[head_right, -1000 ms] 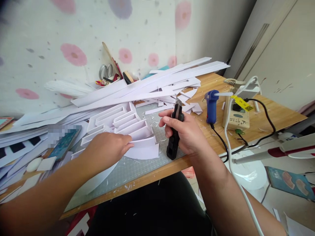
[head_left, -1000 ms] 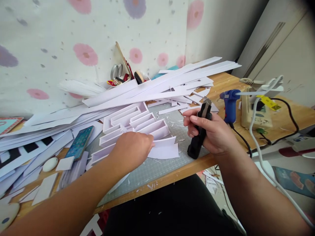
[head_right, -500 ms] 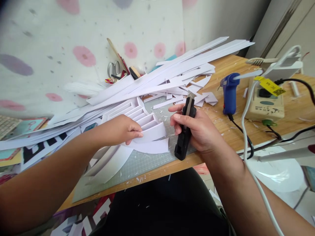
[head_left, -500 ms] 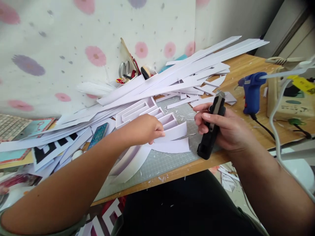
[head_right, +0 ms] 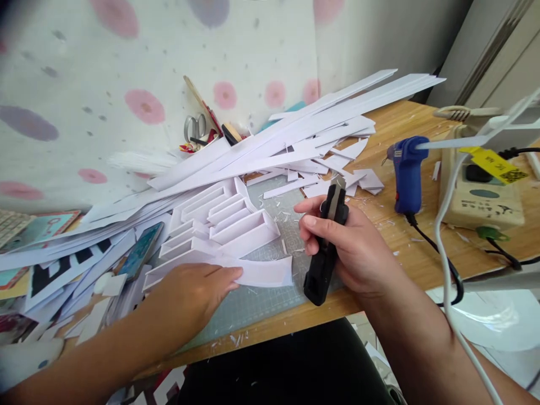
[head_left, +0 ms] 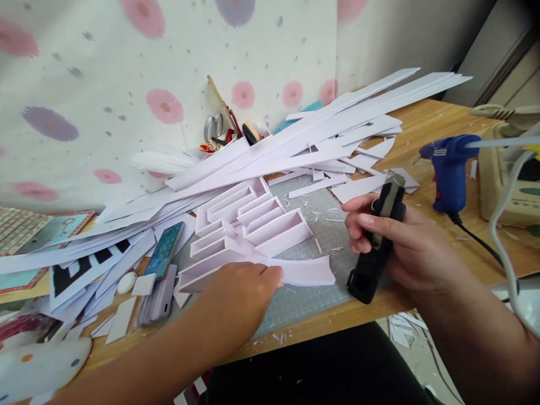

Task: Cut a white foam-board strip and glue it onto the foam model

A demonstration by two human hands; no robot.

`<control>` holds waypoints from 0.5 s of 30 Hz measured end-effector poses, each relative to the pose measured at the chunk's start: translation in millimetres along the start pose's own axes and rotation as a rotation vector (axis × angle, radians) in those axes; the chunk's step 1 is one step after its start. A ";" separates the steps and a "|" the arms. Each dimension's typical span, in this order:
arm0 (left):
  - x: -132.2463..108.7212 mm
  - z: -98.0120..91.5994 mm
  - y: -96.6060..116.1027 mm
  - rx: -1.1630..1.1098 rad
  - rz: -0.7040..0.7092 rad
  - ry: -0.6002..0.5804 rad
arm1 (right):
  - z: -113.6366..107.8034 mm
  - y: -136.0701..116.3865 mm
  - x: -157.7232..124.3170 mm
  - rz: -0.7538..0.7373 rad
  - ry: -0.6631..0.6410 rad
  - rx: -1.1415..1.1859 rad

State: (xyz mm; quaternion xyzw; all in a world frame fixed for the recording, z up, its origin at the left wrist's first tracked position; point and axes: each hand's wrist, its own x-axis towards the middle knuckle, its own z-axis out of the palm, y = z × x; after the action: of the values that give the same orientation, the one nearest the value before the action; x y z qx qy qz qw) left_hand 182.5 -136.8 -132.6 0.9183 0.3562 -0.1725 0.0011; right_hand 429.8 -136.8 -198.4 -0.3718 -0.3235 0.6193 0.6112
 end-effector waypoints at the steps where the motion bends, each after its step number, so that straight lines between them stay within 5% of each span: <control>1: -2.0 1.4 0.4 0.002 0.016 0.013 | 0.2 -0.5 -0.2 0.008 0.007 0.003; 15: -2.5 1.3 2.1 0.094 0.143 0.278 | -1.9 -0.9 -1.5 0.117 0.052 0.026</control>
State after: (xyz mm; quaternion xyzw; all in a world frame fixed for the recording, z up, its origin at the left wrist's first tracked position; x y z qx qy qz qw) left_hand 181.7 -140.2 -133.3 0.9554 0.2781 -0.0599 -0.0788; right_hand 431.9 -138.4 -198.5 -0.3982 -0.2773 0.6481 0.5870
